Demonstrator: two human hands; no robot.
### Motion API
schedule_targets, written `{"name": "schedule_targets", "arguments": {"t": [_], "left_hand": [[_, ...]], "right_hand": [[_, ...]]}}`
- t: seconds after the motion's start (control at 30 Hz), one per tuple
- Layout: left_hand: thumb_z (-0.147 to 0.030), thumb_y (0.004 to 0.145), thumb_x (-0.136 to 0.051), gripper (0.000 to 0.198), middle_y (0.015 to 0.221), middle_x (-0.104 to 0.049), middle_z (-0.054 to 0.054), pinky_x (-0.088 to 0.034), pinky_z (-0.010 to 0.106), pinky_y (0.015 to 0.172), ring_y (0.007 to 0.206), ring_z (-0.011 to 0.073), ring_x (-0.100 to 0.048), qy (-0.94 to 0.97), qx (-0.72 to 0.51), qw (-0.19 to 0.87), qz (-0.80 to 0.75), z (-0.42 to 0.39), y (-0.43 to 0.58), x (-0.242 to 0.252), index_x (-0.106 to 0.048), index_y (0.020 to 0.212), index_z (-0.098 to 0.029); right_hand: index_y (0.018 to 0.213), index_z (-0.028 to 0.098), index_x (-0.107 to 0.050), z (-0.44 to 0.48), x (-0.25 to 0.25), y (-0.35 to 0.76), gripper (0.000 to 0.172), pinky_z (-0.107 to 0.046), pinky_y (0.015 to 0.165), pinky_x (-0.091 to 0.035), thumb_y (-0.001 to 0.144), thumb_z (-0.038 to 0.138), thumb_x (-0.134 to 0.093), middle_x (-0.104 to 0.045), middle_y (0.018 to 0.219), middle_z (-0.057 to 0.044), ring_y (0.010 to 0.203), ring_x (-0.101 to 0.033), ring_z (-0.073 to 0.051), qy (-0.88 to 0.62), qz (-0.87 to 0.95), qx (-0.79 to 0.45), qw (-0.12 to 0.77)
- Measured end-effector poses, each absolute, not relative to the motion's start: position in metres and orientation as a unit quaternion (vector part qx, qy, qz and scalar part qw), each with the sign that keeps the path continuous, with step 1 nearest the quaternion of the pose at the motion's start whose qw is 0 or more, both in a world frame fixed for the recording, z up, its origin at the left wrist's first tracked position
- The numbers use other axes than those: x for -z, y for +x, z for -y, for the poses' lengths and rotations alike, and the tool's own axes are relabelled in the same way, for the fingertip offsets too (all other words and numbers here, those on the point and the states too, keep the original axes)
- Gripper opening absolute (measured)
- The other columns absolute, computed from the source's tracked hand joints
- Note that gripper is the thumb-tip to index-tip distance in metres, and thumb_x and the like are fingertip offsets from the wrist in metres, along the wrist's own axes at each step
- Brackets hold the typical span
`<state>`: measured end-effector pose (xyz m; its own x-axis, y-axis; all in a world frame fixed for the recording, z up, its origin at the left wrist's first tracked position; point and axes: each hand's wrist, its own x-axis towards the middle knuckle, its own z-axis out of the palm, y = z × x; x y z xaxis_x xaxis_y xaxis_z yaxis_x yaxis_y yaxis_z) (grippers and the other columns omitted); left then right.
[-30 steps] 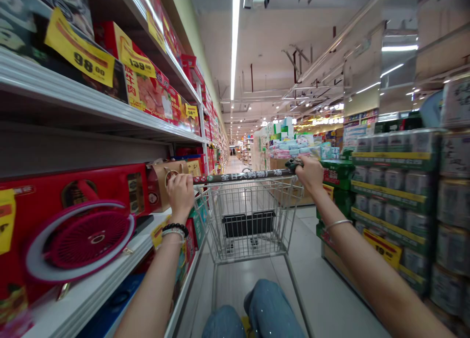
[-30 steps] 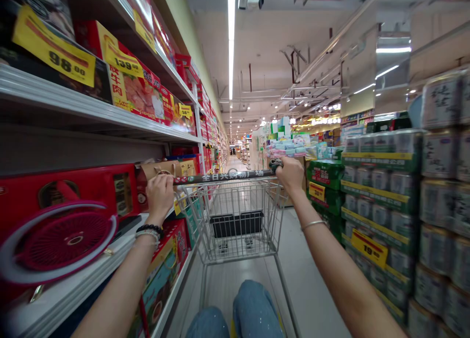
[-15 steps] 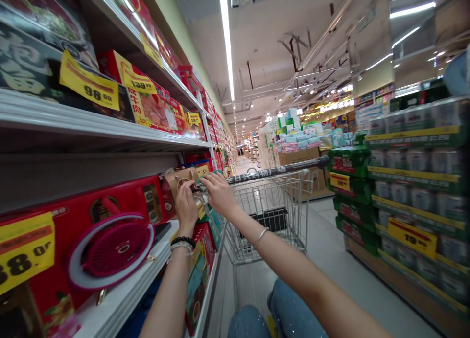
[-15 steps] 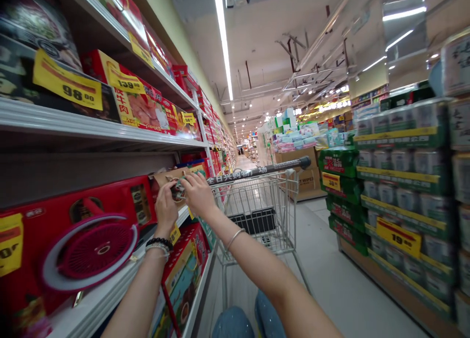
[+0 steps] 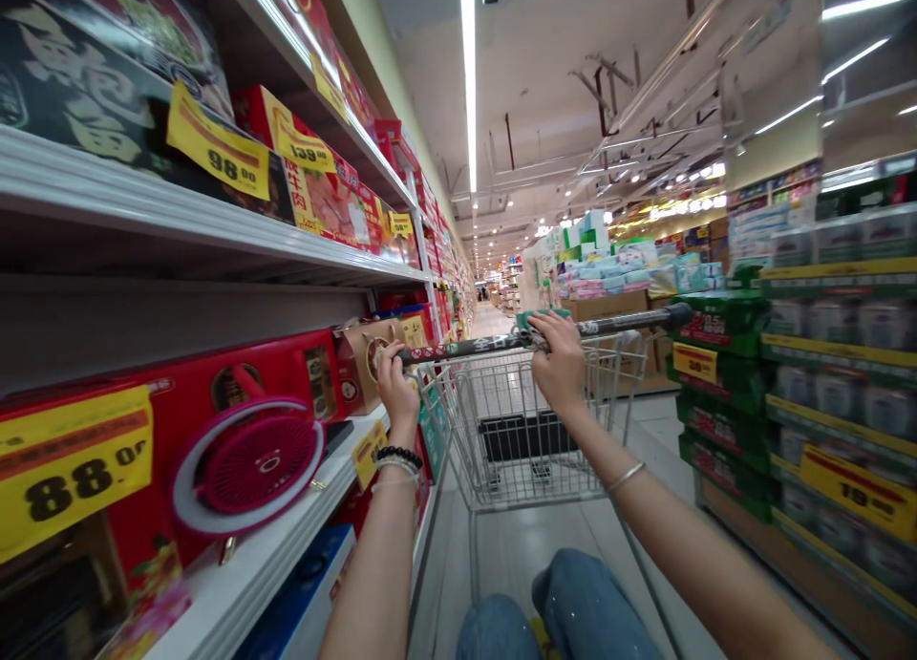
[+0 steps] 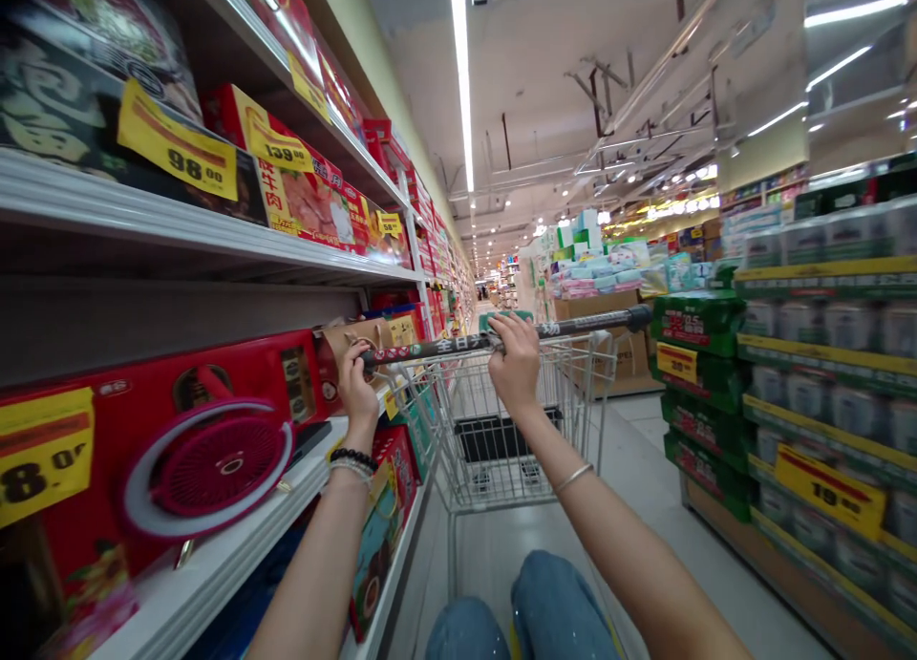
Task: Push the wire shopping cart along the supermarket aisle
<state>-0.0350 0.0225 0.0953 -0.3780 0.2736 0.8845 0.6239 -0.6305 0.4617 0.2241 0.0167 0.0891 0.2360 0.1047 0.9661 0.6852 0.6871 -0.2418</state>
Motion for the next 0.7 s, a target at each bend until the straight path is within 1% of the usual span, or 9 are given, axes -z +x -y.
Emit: {"name": "schedule_targets", "arguments": {"t": [0.1, 0.17, 0.23, 0.3, 0.4, 0.5, 0.6, 0.7], "left_hand": [[-0.025, 0.088, -0.029, 0.033, 0.121, -0.065, 0.010, -0.039, 0.035, 0.110, 0.122, 0.0188, -0.056, -0.538, 0.732, 0.111, 0.402, -0.024, -0.034, -0.096, -0.060, 0.099, -0.020], [-0.026, 0.088, -0.029, 0.034, 0.121, -0.065, 0.010, -0.039, 0.036, 0.110, 0.122, 0.0190, -0.056, -0.544, 0.732, 0.103, 0.396, -0.026, -0.037, -0.096, -0.060, 0.100, -0.019], [-0.026, 0.088, -0.029, 0.036, 0.124, -0.064, 0.011, -0.040, 0.037, 0.110, 0.122, 0.0193, -0.056, -0.553, 0.724, 0.085, 0.403, -0.027, -0.044, -0.094, -0.061, 0.104, -0.019], [-0.027, 0.089, -0.030, 0.038, 0.129, -0.063, 0.011, -0.040, 0.039, 0.111, 0.125, 0.0198, -0.055, -0.559, 0.713, 0.070, 0.418, -0.028, -0.053, -0.092, -0.060, 0.112, -0.019], [-0.029, 0.090, -0.031, 0.041, 0.135, -0.060, 0.011, -0.038, 0.039, 0.112, 0.128, 0.0201, -0.053, -0.567, 0.704, 0.066, 0.422, -0.026, -0.065, -0.092, -0.058, 0.119, -0.019], [-0.031, 0.092, -0.024, 0.044, 0.130, -0.063, 0.011, -0.040, 0.036, 0.110, 0.125, 0.0188, -0.056, -0.585, 0.692, 0.081, 0.414, -0.023, -0.068, -0.094, -0.061, 0.114, -0.018], [-0.031, 0.092, -0.021, 0.046, 0.124, -0.065, 0.011, -0.042, 0.035, 0.109, 0.122, 0.0184, -0.057, -0.576, 0.704, 0.088, 0.406, -0.023, -0.065, -0.095, -0.062, 0.109, -0.018], [-0.035, 0.094, -0.020, 0.049, 0.128, -0.064, 0.012, -0.041, 0.034, 0.109, 0.123, 0.0184, -0.057, -0.555, 0.717, 0.079, 0.415, -0.023, -0.063, -0.095, -0.061, 0.114, -0.016]], "right_hand": [[0.118, 0.020, -0.067, -0.013, -0.093, 0.167, 0.056, -0.052, 0.118, -0.031, 0.074, 0.001, -0.040, -0.067, 0.125, -0.008, 0.128, -0.054, -0.024, -0.326, 0.615, 0.178, 0.696], [0.124, 0.017, -0.064, -0.010, -0.096, 0.124, 0.055, -0.050, 0.120, -0.029, 0.076, 0.000, -0.041, -0.064, 0.131, -0.009, 0.131, -0.051, -0.024, -0.304, 0.660, 0.165, 0.667], [0.128, 0.016, -0.062, -0.006, -0.100, 0.087, 0.053, -0.049, 0.121, -0.027, 0.081, 0.002, -0.043, -0.060, 0.137, -0.010, 0.135, -0.047, -0.024, -0.279, 0.710, 0.159, 0.627], [0.131, 0.015, -0.060, -0.005, -0.102, 0.067, 0.050, -0.048, 0.121, -0.029, 0.086, 0.004, -0.043, -0.056, 0.141, -0.011, 0.137, -0.045, -0.024, -0.256, 0.746, 0.173, 0.590], [0.134, 0.016, -0.058, -0.010, -0.100, 0.072, 0.048, -0.045, 0.120, -0.032, 0.090, 0.005, -0.042, -0.053, 0.144, -0.009, 0.139, -0.044, -0.022, -0.204, 0.787, 0.224, 0.538], [0.136, 0.022, -0.056, -0.018, -0.091, 0.093, 0.051, -0.041, 0.119, -0.035, 0.092, 0.004, -0.039, -0.054, 0.144, -0.005, 0.140, -0.042, -0.017, -0.149, 0.808, 0.271, 0.502], [0.139, 0.023, -0.053, -0.021, -0.082, 0.095, 0.051, -0.041, 0.119, -0.036, 0.094, 0.004, -0.037, -0.052, 0.145, -0.004, 0.141, -0.040, -0.017, -0.157, 0.800, 0.287, 0.504], [0.140, 0.023, -0.052, -0.021, -0.081, 0.081, 0.049, -0.040, 0.119, -0.036, 0.095, 0.006, -0.039, -0.049, 0.147, -0.005, 0.141, -0.039, -0.017, -0.169, 0.796, 0.287, 0.506]]}}
